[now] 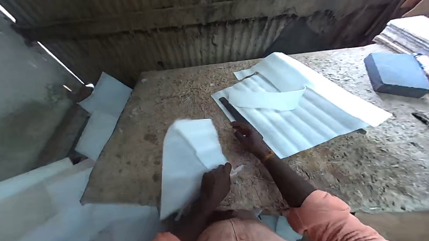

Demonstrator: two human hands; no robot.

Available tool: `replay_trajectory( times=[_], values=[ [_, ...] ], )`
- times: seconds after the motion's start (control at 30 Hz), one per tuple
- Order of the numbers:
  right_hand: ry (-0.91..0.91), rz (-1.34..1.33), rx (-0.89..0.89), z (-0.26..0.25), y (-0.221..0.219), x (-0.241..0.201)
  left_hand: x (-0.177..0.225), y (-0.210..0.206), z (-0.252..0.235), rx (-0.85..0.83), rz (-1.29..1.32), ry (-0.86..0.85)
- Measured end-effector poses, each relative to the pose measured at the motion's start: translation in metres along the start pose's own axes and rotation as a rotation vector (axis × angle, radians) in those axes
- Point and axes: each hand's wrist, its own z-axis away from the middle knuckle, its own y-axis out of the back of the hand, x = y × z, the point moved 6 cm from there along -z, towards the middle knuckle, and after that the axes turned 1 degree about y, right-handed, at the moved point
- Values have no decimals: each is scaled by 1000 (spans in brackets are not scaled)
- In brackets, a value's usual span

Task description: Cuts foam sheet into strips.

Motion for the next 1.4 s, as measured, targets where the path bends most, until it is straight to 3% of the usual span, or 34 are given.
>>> replay_trajectory(
  times=[0.07, 0.13, 0.23, 0.3, 0.4, 0.47, 0.53, 0.6, 0.67, 0.73, 0.83, 0.9, 0.97, 1.1, 1.23, 1.4],
  values=[
    [21, 288, 135, 18, 27, 2, 2, -12, 1, 101, 62, 12],
    [-77, 519, 218, 37, 51, 11, 7, -7, 5, 163, 102, 4],
    [-282, 691, 184, 60, 62, 33, -1, -5, 5, 290, 115, 6],
    [-392, 731, 113, 70, 56, 45, -9, -11, -1, 199, 136, 18],
    [-401, 736, 40, 72, 52, 57, -21, -16, -11, -48, 199, -34],
    [-374, 544, -12, 72, 61, 55, -27, -9, -12, -43, 256, -82],
    [-382, 142, -59, 82, 67, 34, -40, 3, -15, 117, 335, -66],
    [-401, -260, -153, 102, 57, 0, -61, 8, -21, 282, 368, 35],
    [-447, -527, -302, 127, 32, -38, -82, 7, -25, 333, 416, 156],
    [-482, -634, -422, 149, 0, -59, -99, 5, -26, 367, 540, 201],
    [-560, -628, -541, 164, -42, -44, -120, 8, -24, 350, 783, 284],
    [-588, -502, -562, 168, -57, -24, -134, 19, -26, 356, 657, 370],
    [-547, -334, -569, 167, -63, -10, -151, 29, -37, 381, 296, 454],
    [-495, -201, -550, 164, -62, -9, -166, 29, -43, 494, -171, 389],
    [-414, -291, -506, 171, -55, -25, -173, 16, -47, 368, -112, 360],
    [-330, -110, -514, 180, -58, -30, -189, -1, -42, 462, -84, 345]
  ],
)
